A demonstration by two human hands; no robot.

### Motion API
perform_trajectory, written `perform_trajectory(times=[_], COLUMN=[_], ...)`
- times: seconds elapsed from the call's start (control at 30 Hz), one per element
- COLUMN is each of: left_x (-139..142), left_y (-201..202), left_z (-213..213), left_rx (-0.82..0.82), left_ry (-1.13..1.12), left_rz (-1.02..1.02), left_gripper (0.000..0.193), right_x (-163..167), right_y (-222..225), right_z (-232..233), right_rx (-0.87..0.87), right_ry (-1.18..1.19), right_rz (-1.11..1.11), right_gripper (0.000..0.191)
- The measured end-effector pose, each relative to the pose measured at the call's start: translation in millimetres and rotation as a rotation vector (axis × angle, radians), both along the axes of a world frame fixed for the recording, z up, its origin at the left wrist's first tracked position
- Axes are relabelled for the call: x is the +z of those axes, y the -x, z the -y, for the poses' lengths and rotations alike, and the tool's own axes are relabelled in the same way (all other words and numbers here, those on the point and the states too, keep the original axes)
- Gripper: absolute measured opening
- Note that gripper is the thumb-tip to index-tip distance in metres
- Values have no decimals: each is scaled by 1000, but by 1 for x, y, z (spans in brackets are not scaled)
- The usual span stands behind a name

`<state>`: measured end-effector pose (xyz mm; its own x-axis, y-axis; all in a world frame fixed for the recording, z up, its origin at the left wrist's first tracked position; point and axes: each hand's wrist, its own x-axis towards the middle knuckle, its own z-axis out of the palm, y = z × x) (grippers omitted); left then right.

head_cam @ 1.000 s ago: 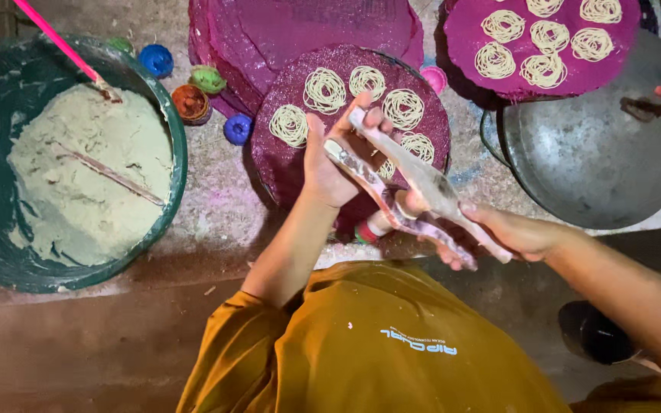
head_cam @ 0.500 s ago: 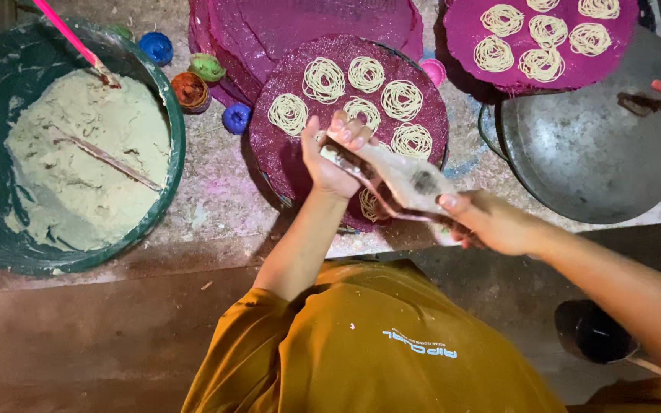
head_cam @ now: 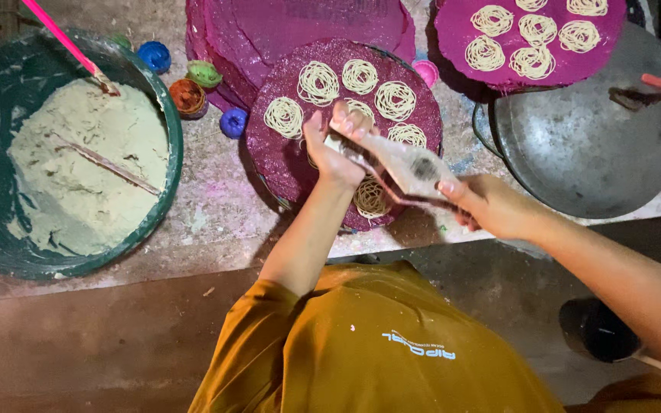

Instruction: The person uses a manual noodle press to extrude dough into spiral shapes onto a purple mat. They repeatedly scoop dough from a green basin, load it into the press, and squeeze the handle to form noodles, then place the filled mat aside.

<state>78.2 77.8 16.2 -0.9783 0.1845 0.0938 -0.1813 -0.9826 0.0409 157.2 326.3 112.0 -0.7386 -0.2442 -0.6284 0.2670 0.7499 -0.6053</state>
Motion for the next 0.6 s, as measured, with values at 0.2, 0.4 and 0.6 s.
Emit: perform_trajectory(times=[0.2, 0.4, 0.6], left_x=[12, -22, -36], left_y=[15, -16, -47], left_z=[18, 25, 27], left_rx=[-112, -550, -596], left_ry=[125, 1292, 1659], left_rz=[137, 238, -36], left_gripper=[50, 51, 64], right_x=[-16, -26, -52], right_y=[7, 3, 2], right_z=[1, -12, -19], right_rx=[-53, -41, -103], right_ry=[127, 252, 387], right_rz=[-91, -66, -173], right_gripper=[66, 54, 51])
